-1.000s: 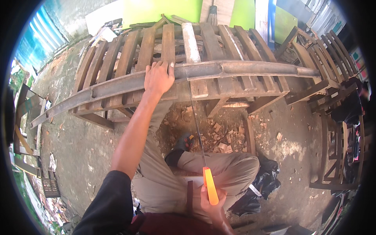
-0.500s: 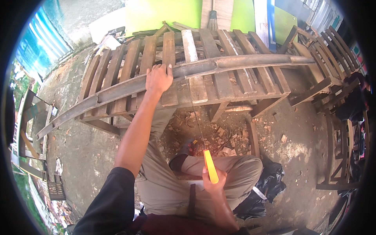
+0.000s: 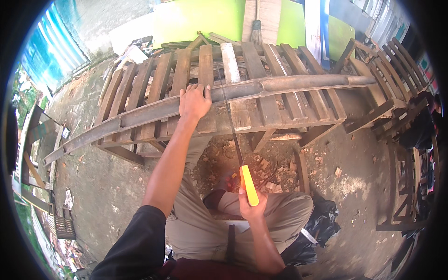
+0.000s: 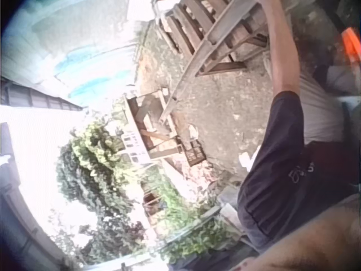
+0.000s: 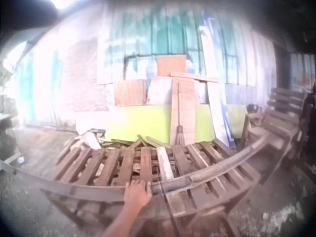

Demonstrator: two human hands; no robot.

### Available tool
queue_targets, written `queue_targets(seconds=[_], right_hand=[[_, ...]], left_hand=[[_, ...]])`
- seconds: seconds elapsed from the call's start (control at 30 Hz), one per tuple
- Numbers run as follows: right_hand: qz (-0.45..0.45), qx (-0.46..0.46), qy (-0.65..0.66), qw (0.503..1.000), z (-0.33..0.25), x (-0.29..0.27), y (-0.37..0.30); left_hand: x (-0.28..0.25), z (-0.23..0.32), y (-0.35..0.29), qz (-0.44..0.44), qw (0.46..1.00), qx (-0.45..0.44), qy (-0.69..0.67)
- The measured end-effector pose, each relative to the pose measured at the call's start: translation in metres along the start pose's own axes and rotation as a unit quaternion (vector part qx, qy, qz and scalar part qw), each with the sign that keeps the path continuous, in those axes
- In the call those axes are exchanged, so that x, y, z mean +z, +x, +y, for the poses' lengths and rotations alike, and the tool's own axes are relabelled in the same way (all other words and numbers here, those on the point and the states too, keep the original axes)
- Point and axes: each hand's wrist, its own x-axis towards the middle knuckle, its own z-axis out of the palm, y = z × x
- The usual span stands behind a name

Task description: The person uses a hand saw to cut a long bamboo pole resting on a wooden pallet. They hold the pole with one hand and saw with the other, completing the cut and separating the pieces.

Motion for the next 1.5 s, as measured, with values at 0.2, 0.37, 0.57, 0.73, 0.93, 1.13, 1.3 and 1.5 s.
queue_targets(seconds=[0.2,0.37,0.57,0.73,0.93,1.13,1.3,1.5], right_hand=[[-0.017,0.034,-0.037,0.999,-0.008,-0.021,-0.015],[-0.021,0.027,-0.083,0.996,-0.056,-0.023,-0.019],[0.014,0.066,-0.013,0.998,-0.054,0.056,0.105],[0.022,0.019,0.016,0.999,-0.017,0.065,0.096],[-0.009,0.009,-0.042,0.999,-0.048,0.064,0.102],[0.025,0.019,0.010,0.999,-0.011,0.069,0.094],[-0.011,-0.006,-0.008,1.000,-0.015,0.062,0.096],[-0.023,0.083,-0.009,0.996,-0.091,0.052,0.113]], left_hand=[[0.004,-0.005,0.001,0.005,1.000,0.004,-0.001],[0.005,-0.010,-0.005,0.026,0.999,0.036,0.016],[0.001,-0.004,-0.010,0.022,0.998,0.050,-0.018],[0.000,0.002,-0.012,0.034,0.998,0.052,-0.004],[0.004,-0.007,-0.011,0.037,0.999,0.036,-0.002],[0.001,0.002,-0.010,0.045,0.998,0.043,-0.005],[0.001,-0.002,-0.012,0.052,0.998,0.045,0.001],[0.009,-0.004,-0.018,0.092,0.994,0.059,0.012]])
